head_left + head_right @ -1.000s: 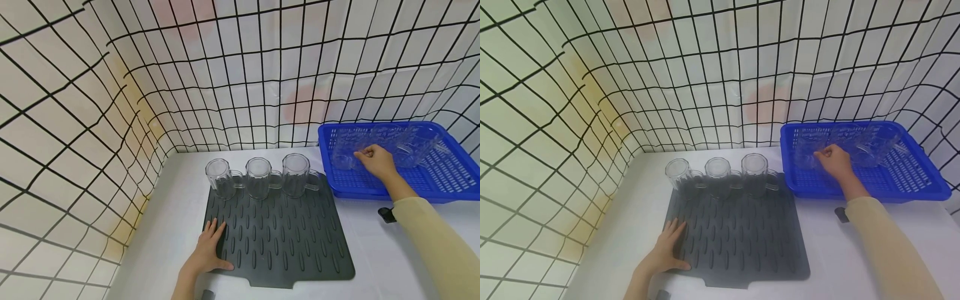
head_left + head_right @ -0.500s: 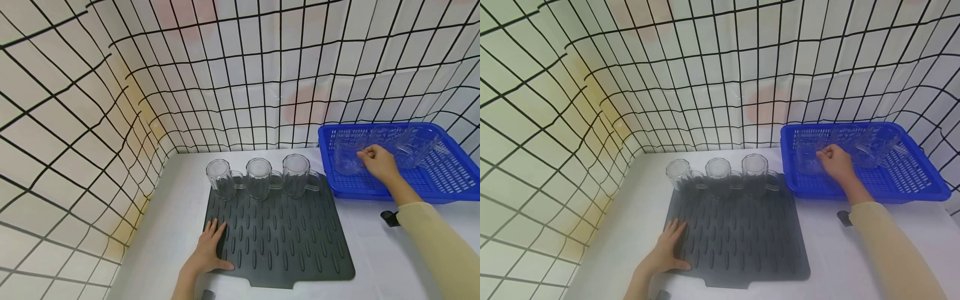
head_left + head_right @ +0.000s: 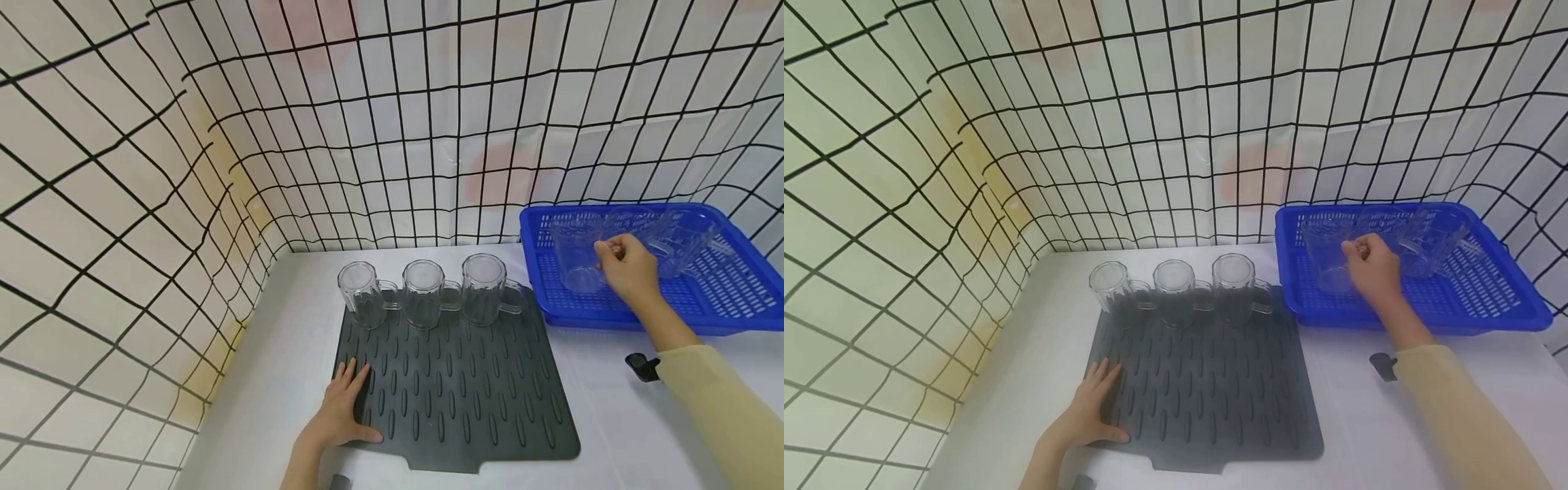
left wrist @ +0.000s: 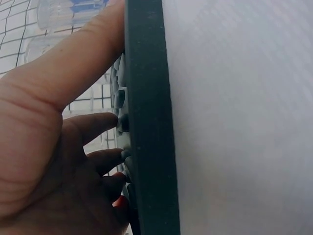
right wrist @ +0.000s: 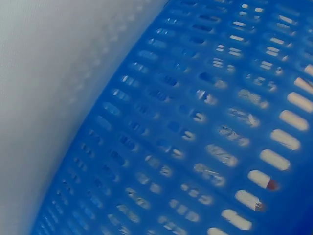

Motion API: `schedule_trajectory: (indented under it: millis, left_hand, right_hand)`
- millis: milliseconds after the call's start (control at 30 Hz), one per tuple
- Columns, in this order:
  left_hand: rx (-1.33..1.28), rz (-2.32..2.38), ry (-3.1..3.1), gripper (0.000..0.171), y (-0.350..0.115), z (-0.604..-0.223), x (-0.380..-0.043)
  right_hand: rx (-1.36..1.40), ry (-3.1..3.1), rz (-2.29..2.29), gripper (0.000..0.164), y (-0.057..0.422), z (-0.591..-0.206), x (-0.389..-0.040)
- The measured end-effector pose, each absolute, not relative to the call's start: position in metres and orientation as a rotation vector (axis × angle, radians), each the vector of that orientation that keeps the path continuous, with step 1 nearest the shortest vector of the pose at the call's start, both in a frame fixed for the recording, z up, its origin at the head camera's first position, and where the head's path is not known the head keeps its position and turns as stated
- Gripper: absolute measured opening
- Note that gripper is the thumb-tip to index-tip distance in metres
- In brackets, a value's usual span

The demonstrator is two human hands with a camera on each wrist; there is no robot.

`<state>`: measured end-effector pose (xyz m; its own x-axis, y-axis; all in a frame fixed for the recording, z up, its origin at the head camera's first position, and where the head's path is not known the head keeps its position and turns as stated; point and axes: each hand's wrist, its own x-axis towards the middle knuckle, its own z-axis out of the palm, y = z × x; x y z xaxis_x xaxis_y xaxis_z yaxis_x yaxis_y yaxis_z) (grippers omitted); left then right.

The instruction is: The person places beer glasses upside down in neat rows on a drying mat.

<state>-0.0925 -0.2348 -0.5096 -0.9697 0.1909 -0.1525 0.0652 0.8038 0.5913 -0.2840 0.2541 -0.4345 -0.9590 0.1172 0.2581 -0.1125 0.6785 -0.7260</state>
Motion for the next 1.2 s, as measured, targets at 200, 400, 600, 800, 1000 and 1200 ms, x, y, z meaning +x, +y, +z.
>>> schedule_trajectory:
  millis: [200, 400, 600, 800, 1000, 1200]
  left_hand:
    - [0.208, 0.903, 2.786, 0.122, -0.235, -0.51, -0.093]
    - [0.194, 0.895, 2.785, 0.122, -0.235, -0.51, -0.092]
    - [0.199, 0.902, 2.781, 0.122, -0.234, -0.509, -0.092]
    - [0.204, 0.907, 2.777, 0.122, -0.234, -0.507, -0.091]
    - [0.208, 0.905, 2.783, 0.122, -0.234, -0.508, -0.091]
    - [0.223, 0.905, 2.789, 0.122, -0.234, -0.509, -0.091]
  right_hand:
    - [0.051, -2.432, 1.192, 0.037, 0.243, -0.427, -0.273]
    - [0.104, -2.311, 1.222, 0.026, 0.233, -0.416, -0.268]
    - [0.123, -2.273, 1.257, 0.014, 0.226, -0.405, -0.262]
    - [0.146, -2.272, 1.303, 0.013, 0.222, -0.399, -0.255]
    - [0.192, -2.256, 1.358, 0.023, 0.217, -0.393, -0.248]
    - [0.248, -2.22, 1.394, 0.022, 0.212, -0.387, -0.241]
